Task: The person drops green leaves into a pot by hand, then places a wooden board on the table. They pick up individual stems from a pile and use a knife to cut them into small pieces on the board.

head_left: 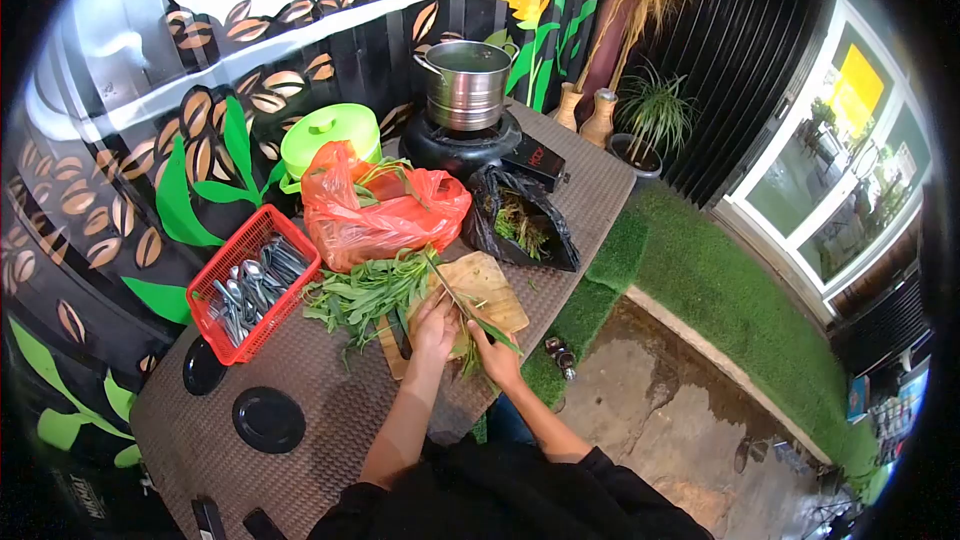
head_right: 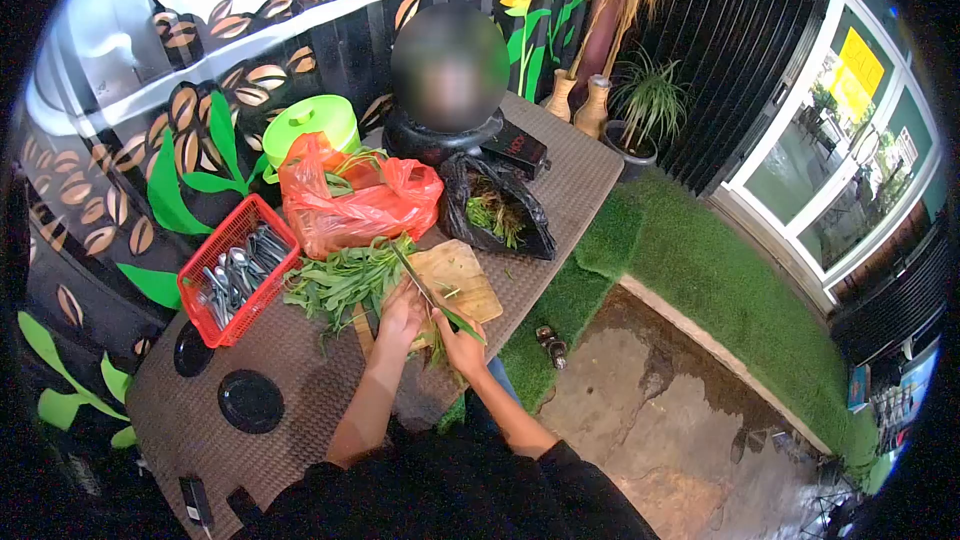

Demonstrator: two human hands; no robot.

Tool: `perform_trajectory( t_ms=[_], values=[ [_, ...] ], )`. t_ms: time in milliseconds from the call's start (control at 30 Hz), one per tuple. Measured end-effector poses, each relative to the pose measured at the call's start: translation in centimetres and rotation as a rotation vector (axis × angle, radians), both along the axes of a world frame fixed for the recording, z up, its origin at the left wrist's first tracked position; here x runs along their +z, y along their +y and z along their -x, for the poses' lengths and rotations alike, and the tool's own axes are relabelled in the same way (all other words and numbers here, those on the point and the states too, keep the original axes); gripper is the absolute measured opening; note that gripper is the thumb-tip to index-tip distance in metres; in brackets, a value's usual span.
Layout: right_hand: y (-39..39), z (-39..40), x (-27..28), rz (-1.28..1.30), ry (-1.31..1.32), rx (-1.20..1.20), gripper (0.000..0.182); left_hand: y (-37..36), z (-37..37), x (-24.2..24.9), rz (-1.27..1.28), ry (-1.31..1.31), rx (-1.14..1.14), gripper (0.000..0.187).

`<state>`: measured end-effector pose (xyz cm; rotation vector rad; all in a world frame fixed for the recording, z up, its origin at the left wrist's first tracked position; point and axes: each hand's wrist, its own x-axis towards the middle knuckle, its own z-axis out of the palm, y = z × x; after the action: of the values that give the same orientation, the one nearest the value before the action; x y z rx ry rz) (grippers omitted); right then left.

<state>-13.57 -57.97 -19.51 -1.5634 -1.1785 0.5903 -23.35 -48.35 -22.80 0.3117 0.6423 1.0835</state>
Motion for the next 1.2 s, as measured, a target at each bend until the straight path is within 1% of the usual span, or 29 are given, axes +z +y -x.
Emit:
perform_trajectory(
  t_ms=[67,133,167,200,233,267,300,333,367,400,433,467,500,533,567,633,700,767,800,867,900,933,967,1033,1067,1133,1167,1200],
  values=[
    [1.1,0.2,-1.4,-0.043,-0.018,-0.034,0.035,0.3,0.0,0.2,-0.014,-0.014,0.039,0.028],
    [2.0,-0.4,-2.5,-0.084,-0.035,-0.066,0.034,0.9,0.2,-0.2,-0.078,0.064,0.122,0.03],
    [2.5,-1.2,-2.9,0.002,0.059,-0.058,0.032,1.0,0.5,-0.4,-0.079,0.064,0.127,0.03],
    [2.9,-2.0,-2.8,0.089,0.154,-0.049,0.035,0.9,0.8,0.1,-0.12,0.062,0.117,0.03],
    [3.6,-2.9,-2.1,0.304,0.398,0.033,0.037,0.8,1.1,0.3,-0.161,0.06,0.105,0.029],
    [3.9,-3.5,-1.6,0.364,0.594,0.145,0.036,0.8,1.6,0.5,-0.161,0.062,0.106,0.029],
    [4.0,-4.1,-1.3,0.422,0.788,0.258,0.035,0.8,2.0,0.7,-0.13,0.11,0.044,0.029],
    [4.2,-4.7,-1.0,0.421,0.786,0.259,0.035,0.7,2.2,1.0,-0.1,0.157,-0.018,0.03],
    [4.4,-5.2,-0.7,0.536,0.853,0.359,0.033,0.6,2.2,1.2,-0.101,0.156,-0.016,0.03],
    [4.5,-5.5,-0.4,0.653,0.918,0.461,0.032,0.5,2.1,1.6,-0.163,0.286,0.018,0.029],
    [4.4,-5.7,-0.2,0.654,0.917,0.464,0.032,0.4,2.2,2.0,-0.223,0.416,0.052,0.028],
    [4.2,-5.8,0.1,0.609,0.765,0.386,0.03,0.4,2.2,2.2,-0.222,0.416,0.055,0.028],
    [3.9,-6.0,0.4,0.563,0.613,0.307,0.029,0.5,2.2,2.2,-0.246,0.505,0.065,0.024],
    [3.8,-6.1,1.3,0.586,0.459,0.216,0.026,0.5,2.2,2.3,-0.271,0.594,0.076,0.021],
    [3.6,-6.4,1.0,0.587,0.458,0.218,0.026,0.6,2.1,2.3,-0.27,0.594,0.078,0.021],
    [3.1,-6.5,1.8,0.091,0.101,0.158,0.026,0.4,1.8,2.8,-0.339,0.613,0.109,0.02],
    [2.1,-6.5,2.7,0.047,0.075,0.168,0.026,0.4,1.3,3.3,-0.349,0.637,0.123,0.021],
    [1.1,-6.1,3.0,0.037,0.251,0.331,0.026,0.4,1.0,3.3,-0.356,0.662,0.134,0.021],
    [0.2,-5.5,3.3,0.17,0.425,0.38,0.029,0.6,0.7,3.0,-0.362,0.628,0.146,0.022],
    [-0.5,-4.6,2.6,0.196,0.419,0.411,0.029,0.8,0.2,2.4,-0.369,0.591,0.154,0.023],
    [-0.7,-4.3,2.2,0.223,0.413,0.448,0.028,0.9,0.1,2.3,-0.359,0.547,0.101,0.024],
    [-0.6,-4.3,1.1,0.211,0.455,0.438,0.034,0.9,0.1,2.2,-0.349,0.505,0.047,0.025],
    [-0.6,-4.3,0.5,0.21,0.455,0.437,0.034,0.9,0.0,2.1,-0.35,0.505,0.046,0.025],
    [-0.7,-4.3,-0.4,0.151,0.345,0.363,0.039,0.9,-0.2,1.9,-0.263,0.381,0.024,0.021],
    [-0.9,-4.4,-0.8,0.151,0.346,0.361,0.039,0.9,-0.1,1.7,-0.263,0.381,0.021,0.021],
    [-1.2,-4.6,-1.0,0.125,0.176,0.348,0.041,0.9,0.0,1.4,-0.164,0.39,-0.108,0.019],
    [-1.2,-4.5,-1.1,0.125,0.176,0.346,0.041,0.9,0.0,1.2,-0.164,0.39,-0.11,0.019],
    [-1.2,-4.2,-0.9,0.062,0.245,0.344,0.041,0.9,-0.1,1.1,-0.129,0.333,-0.142,0.019]
  ],
)
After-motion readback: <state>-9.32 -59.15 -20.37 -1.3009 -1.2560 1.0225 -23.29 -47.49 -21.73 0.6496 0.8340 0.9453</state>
